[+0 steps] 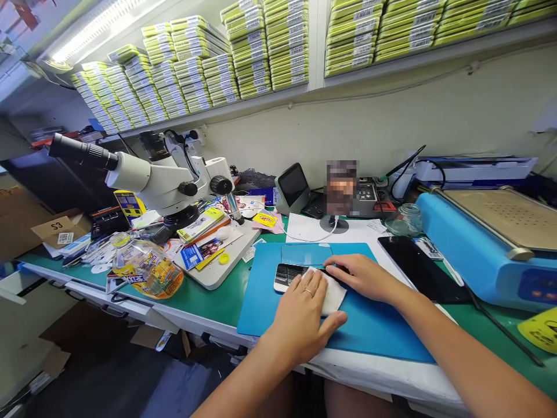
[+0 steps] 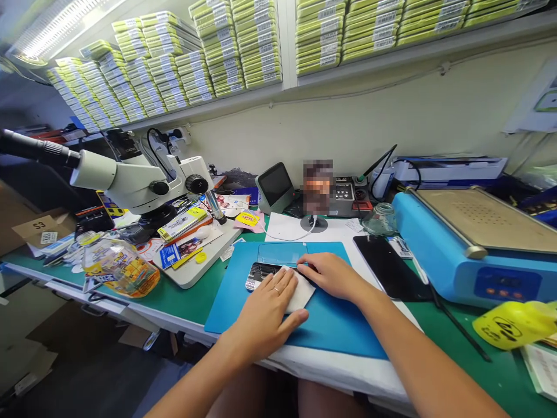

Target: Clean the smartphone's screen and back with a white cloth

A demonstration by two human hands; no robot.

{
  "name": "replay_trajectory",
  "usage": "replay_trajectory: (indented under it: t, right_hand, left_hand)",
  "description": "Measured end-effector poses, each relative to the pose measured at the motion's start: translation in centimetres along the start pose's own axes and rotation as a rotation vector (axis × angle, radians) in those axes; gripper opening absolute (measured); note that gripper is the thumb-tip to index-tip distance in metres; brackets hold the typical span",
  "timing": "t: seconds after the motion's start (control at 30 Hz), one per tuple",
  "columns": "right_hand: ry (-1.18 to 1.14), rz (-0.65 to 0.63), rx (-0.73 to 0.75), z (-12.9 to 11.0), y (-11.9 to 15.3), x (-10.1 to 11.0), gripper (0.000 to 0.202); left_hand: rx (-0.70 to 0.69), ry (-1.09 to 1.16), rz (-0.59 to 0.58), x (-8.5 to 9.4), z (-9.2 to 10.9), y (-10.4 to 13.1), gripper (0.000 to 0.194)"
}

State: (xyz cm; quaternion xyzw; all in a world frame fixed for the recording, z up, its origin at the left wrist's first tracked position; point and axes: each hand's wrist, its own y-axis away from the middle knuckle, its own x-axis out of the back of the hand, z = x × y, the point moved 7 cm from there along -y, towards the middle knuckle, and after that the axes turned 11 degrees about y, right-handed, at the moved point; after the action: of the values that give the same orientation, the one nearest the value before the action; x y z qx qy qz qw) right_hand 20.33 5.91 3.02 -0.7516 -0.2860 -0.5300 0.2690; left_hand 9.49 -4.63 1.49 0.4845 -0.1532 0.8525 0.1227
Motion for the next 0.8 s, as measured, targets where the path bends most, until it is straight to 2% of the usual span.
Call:
replay_trajectory:
  t: [0.17,0.27,0.43,0.63,0.8]
  right_hand:
    - [0.020,-0.001,-0.001,-0.1,0.1,-0.1,0.039]
    - [0.037,-0.010,-0.002,-0.3,0.1,0.0,0.038]
    - [0.035,-0.015,-0.002,-0.4,0.3,0.1,0.038]
    - [0.034,-0.007,-0.010,-0.2,0.4,-0.1,0.037]
    - [0.013,-0.006,-0.001,-0.2,0.3,-0.2,0.038]
  left_hand:
    - [0.105,-0.083,0.026,1.7,-3.2,1.5,0.066]
    - [0.117,-0.117,0.049,2.4,-4.2,1.8,0.063]
    - [0.125,-0.135,0.059,2.3,-4.5,2.5,0.065]
    - [0.170,-0.131,0.012,2.0,-4.6,4.2,0.069]
    - [0.185,-0.139,0.026,2.2,-4.8,2.7,0.073]
